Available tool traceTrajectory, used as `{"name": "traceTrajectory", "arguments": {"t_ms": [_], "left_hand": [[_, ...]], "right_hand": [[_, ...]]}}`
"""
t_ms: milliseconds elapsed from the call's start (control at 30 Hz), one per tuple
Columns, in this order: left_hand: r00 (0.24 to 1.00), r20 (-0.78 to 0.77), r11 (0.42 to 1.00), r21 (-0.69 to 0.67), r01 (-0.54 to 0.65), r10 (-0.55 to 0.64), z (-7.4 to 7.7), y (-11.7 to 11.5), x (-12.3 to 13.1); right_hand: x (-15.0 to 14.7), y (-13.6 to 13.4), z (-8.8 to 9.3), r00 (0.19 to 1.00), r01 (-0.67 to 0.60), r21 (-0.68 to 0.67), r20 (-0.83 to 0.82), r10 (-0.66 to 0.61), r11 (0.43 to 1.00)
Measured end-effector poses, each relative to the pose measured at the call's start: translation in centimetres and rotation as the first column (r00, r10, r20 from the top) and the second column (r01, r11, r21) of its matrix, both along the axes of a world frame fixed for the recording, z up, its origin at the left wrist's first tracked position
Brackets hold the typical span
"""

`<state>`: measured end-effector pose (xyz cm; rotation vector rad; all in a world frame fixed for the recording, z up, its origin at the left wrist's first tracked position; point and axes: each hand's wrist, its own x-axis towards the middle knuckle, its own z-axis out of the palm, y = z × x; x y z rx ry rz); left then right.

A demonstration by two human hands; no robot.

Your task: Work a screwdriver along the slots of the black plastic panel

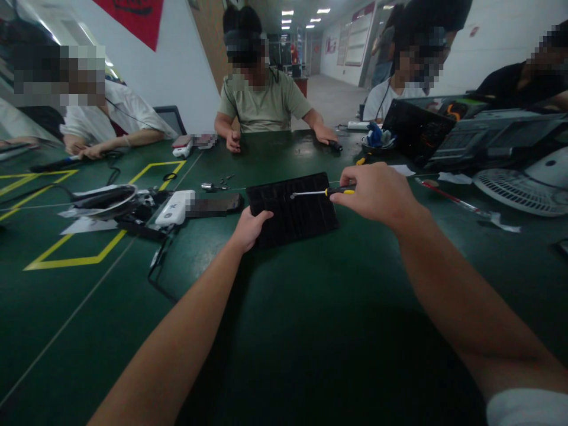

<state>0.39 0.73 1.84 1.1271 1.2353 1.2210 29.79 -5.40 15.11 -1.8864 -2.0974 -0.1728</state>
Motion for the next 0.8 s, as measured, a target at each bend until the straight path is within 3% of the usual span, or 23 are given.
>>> {"name": "traceTrajectory", "arguments": {"t_ms": [300, 800], "left_hand": [[1.0, -0.007, 1.0, 0.003, -0.004, 0.004, -0.03, 0.02, 0.01], [1.0, -0.004, 1.0, -0.01, -0.001, 0.001, 0.19, -0.12, 0.03]], "right_hand": [[-0.5, -0.02, 0.11, 1.0, -0.002, -0.038, 0.015, 0.002, 0.999], [-0.28, 0.16, -0.11, 1.0, 0.017, 0.013, 0.0, -0.017, 1.0]]}}
